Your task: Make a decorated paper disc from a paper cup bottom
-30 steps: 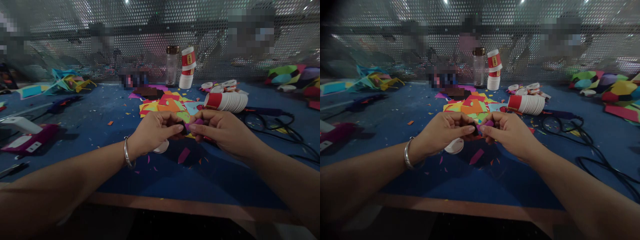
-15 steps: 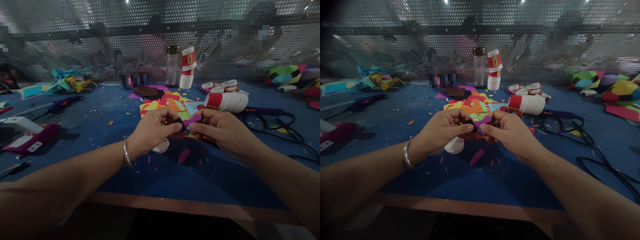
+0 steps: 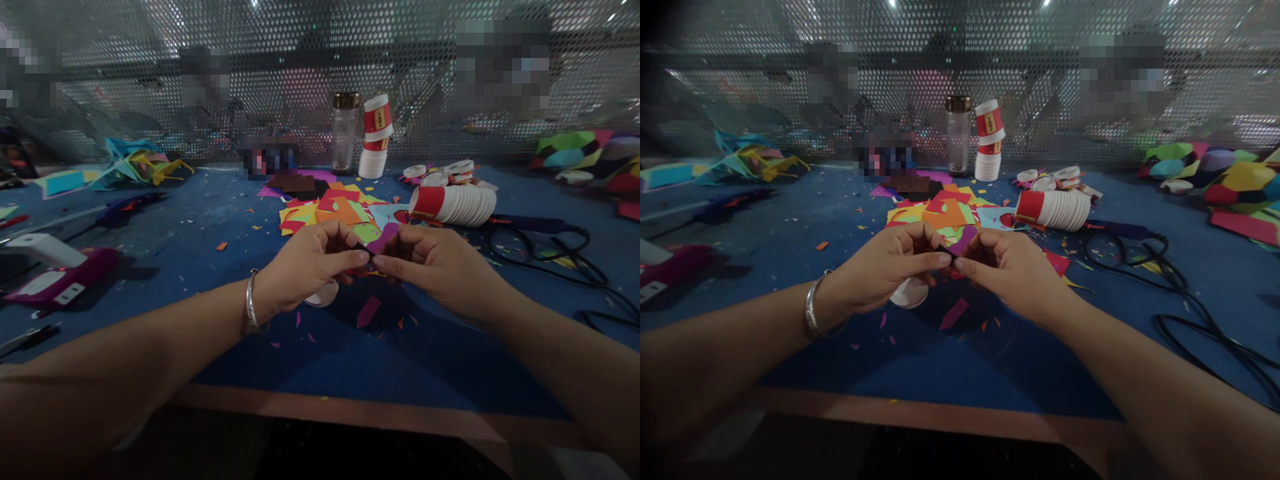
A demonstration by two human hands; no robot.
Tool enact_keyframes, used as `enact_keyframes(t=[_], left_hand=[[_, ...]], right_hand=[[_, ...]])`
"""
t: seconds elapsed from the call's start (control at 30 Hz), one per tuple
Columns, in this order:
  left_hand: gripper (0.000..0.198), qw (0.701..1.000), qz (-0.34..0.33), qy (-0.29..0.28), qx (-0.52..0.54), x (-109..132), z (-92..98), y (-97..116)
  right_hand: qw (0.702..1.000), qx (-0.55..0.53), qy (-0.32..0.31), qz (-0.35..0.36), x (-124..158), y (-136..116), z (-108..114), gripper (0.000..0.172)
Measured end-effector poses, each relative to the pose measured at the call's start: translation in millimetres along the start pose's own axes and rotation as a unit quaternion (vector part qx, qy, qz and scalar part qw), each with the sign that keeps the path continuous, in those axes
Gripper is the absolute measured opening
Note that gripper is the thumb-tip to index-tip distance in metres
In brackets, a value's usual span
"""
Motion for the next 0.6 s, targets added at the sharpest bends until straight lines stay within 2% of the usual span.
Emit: enact_keyframes(t=[0.3, 0.43, 0.5, 0.6], left_hand=[[0.011, 0.996, -0.023, -0.032, -0.075, -1, 4.1, 6], [0.011, 0.995, 0.000, -0.042, -0.090, 0, 5.0, 8], [0.012, 0.997, 0.014, -0.029, -0.070, 0, 5.5, 10], [0.011, 0.999, 0.019, 0.031, -0.024, -1, 7.1, 13]], right_hand=[[0.999, 0.025, -0.021, 0.006, 2, -3, 2, 0.016], [0.998, 0.028, -0.044, -0.017, 3, -2, 4, 0.019], [0.998, 0.032, -0.044, -0.024, 3, -1, 9, 0.028], [0.996, 0.077, -0.015, -0.036, 4, 2, 24, 0.042]])
Point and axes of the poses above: each hand's wrist, its own x-axis away from the middle knuckle, its own z-axis out of the back of the hand, y = z × x, the point moved 1 cm from there along -x, towards the middle knuckle, and after that the axes turned 2 degrees about -z, right-handed, at the moved point
